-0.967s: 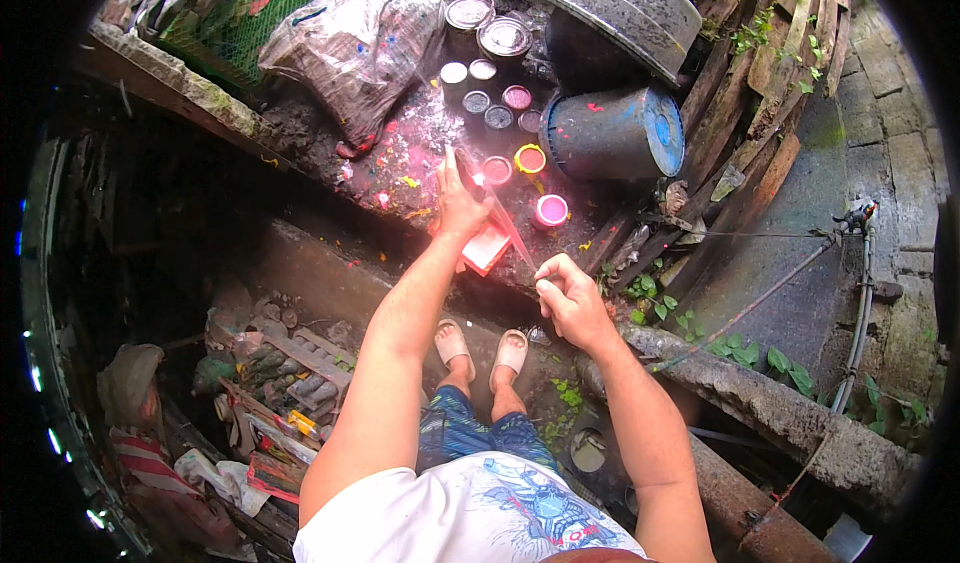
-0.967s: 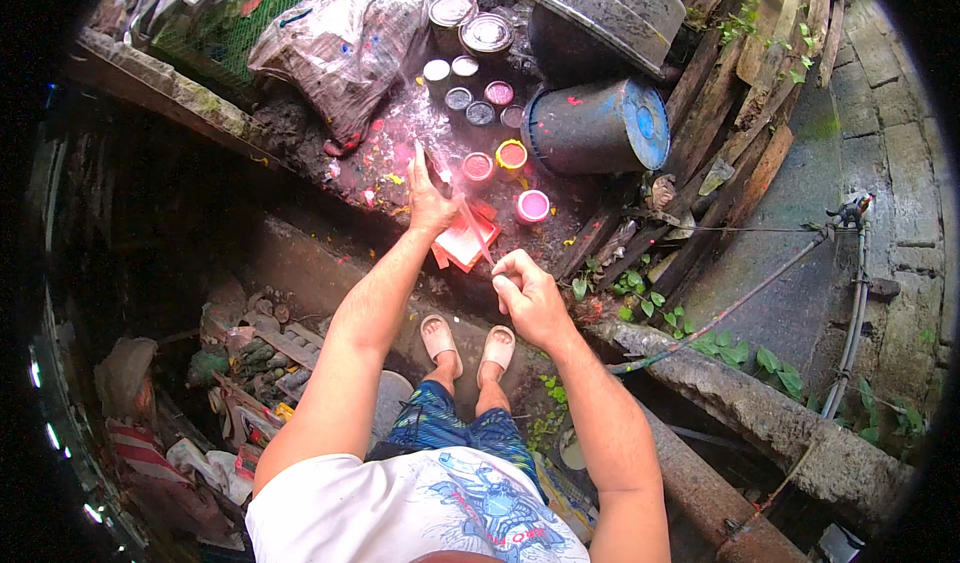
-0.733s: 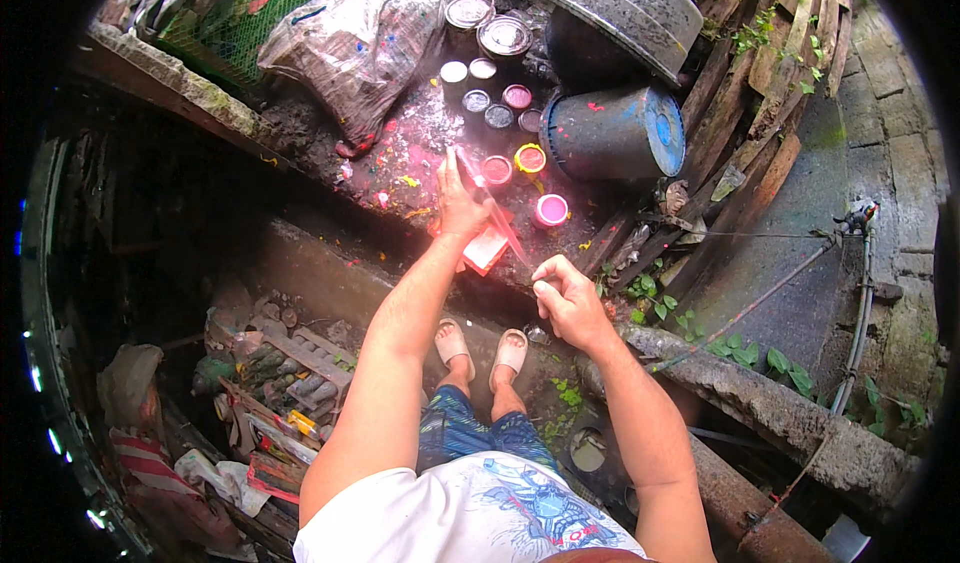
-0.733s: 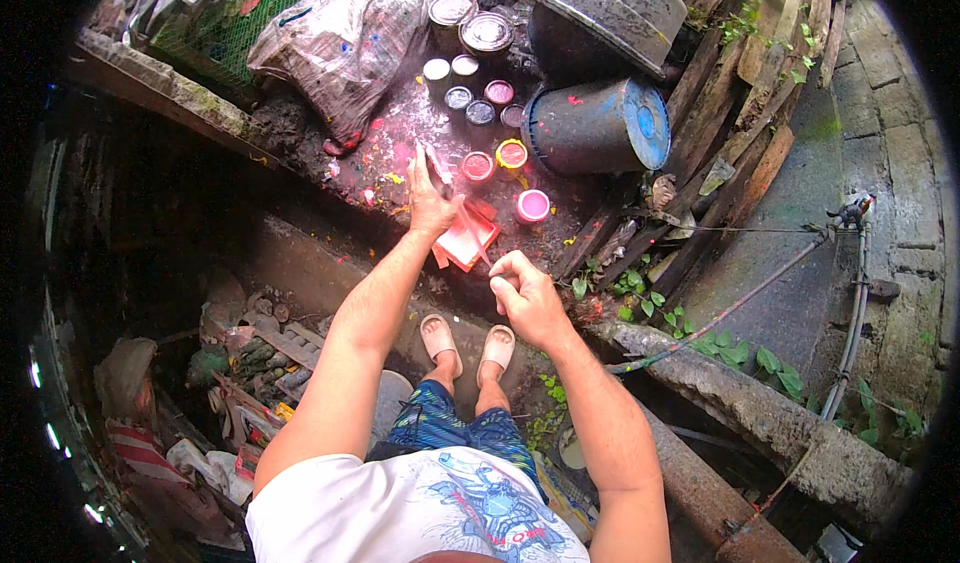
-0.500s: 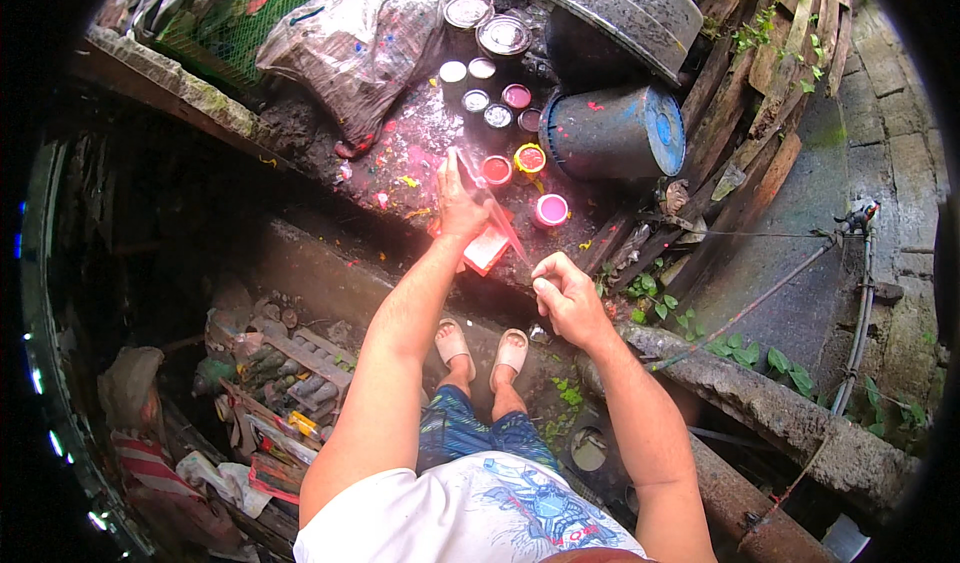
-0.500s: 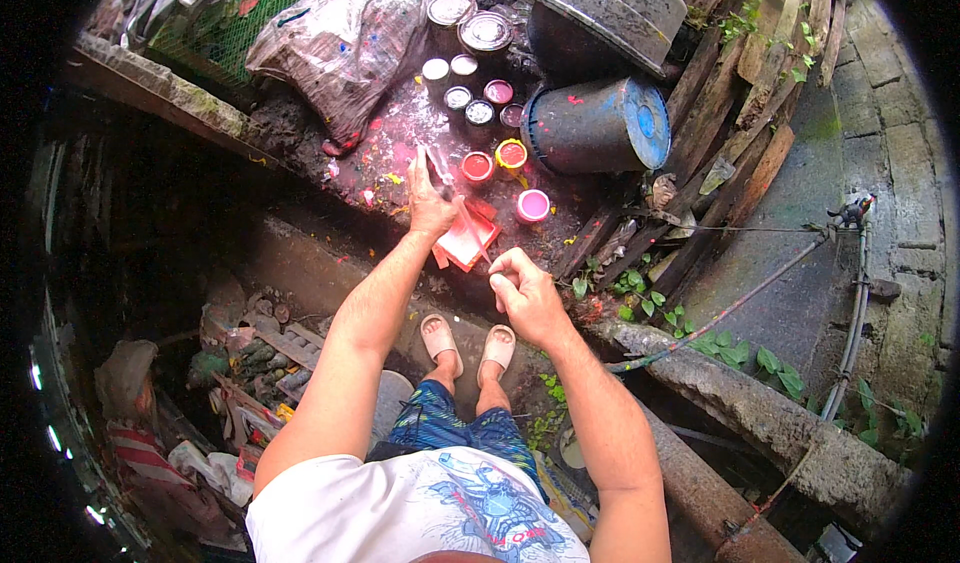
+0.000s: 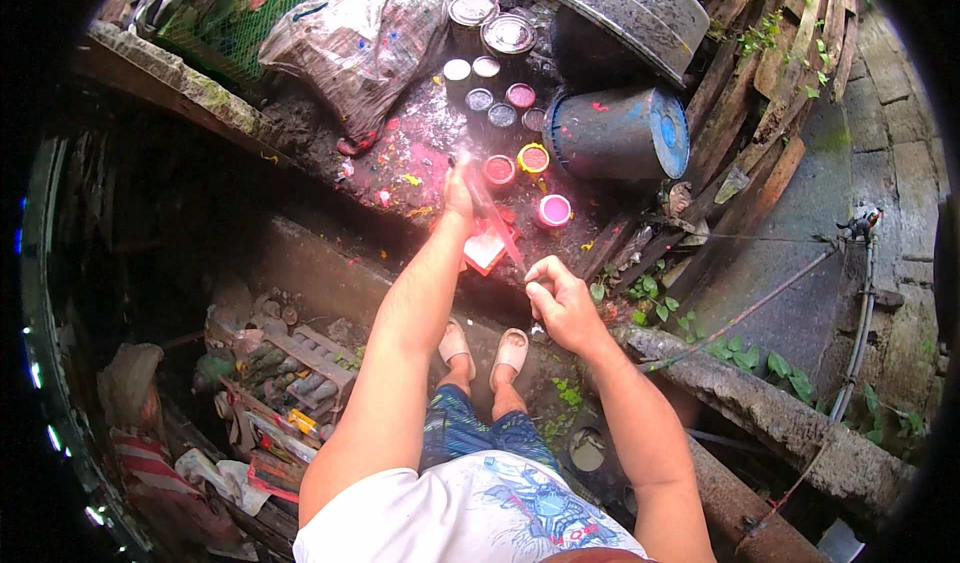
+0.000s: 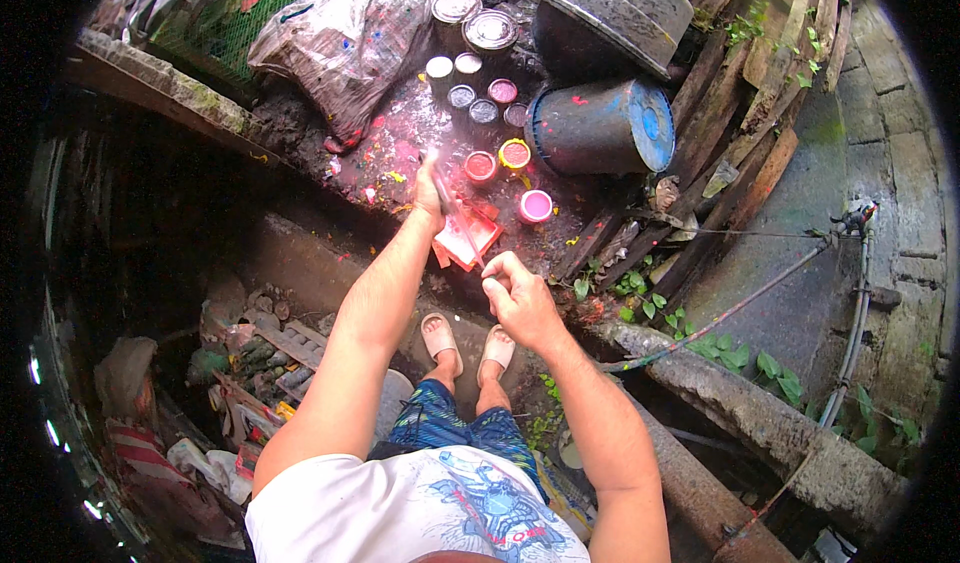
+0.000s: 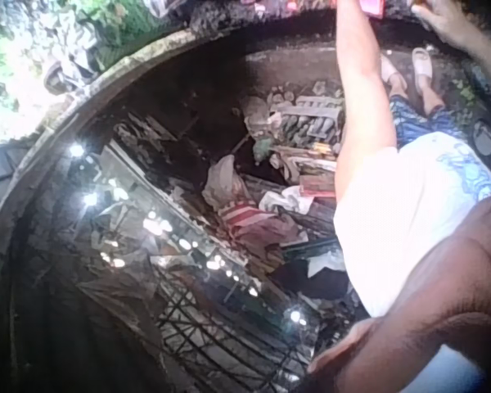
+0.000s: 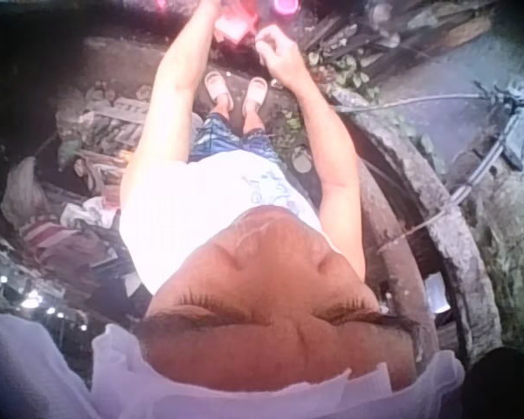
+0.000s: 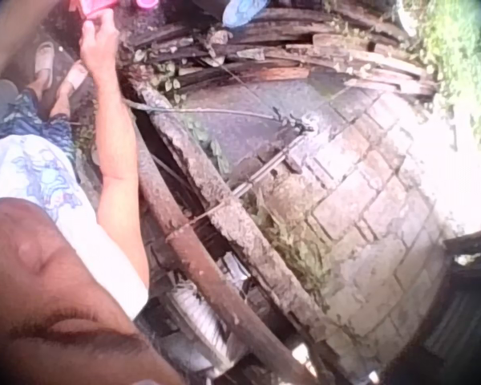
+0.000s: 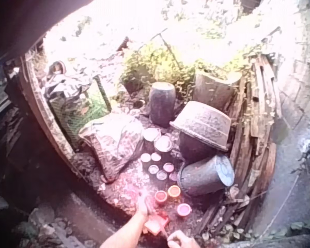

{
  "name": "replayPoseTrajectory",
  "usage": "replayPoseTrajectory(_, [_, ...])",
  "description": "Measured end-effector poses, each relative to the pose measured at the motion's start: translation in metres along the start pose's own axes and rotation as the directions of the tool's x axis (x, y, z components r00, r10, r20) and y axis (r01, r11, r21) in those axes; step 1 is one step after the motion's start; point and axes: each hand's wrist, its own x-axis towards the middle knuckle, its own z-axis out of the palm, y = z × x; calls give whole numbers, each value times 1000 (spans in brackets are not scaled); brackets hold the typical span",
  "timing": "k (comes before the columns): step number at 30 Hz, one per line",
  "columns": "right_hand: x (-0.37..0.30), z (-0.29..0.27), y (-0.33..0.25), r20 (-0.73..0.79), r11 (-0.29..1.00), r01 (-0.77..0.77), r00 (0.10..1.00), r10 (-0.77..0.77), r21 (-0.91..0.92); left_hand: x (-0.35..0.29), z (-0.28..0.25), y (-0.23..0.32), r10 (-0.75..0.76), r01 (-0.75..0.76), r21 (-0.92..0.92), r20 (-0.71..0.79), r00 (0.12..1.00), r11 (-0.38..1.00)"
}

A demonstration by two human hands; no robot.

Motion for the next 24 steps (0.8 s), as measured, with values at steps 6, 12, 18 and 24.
replayPoseTrajectory(6, [-3,0,22,-20,1000,3,1000,-3,-10,0,10,4,-321,324,-244,52,946,914])
replayPoseTrajectory(12, [-2,7,21,10,999,45,999,-45,-18,15,7,-6,-239,207,-256,-103,966,944])
replayPoseTrajectory(18, [0,3,36,-39,1000,-5,999,5,10,9,25,-16,-14,-27,-114,-342,939,993])
replayPoseTrajectory(24, [5,-6,38,-54,999,-35,998,35,1,29,14,-40,168,-149,78,-513,842,986])
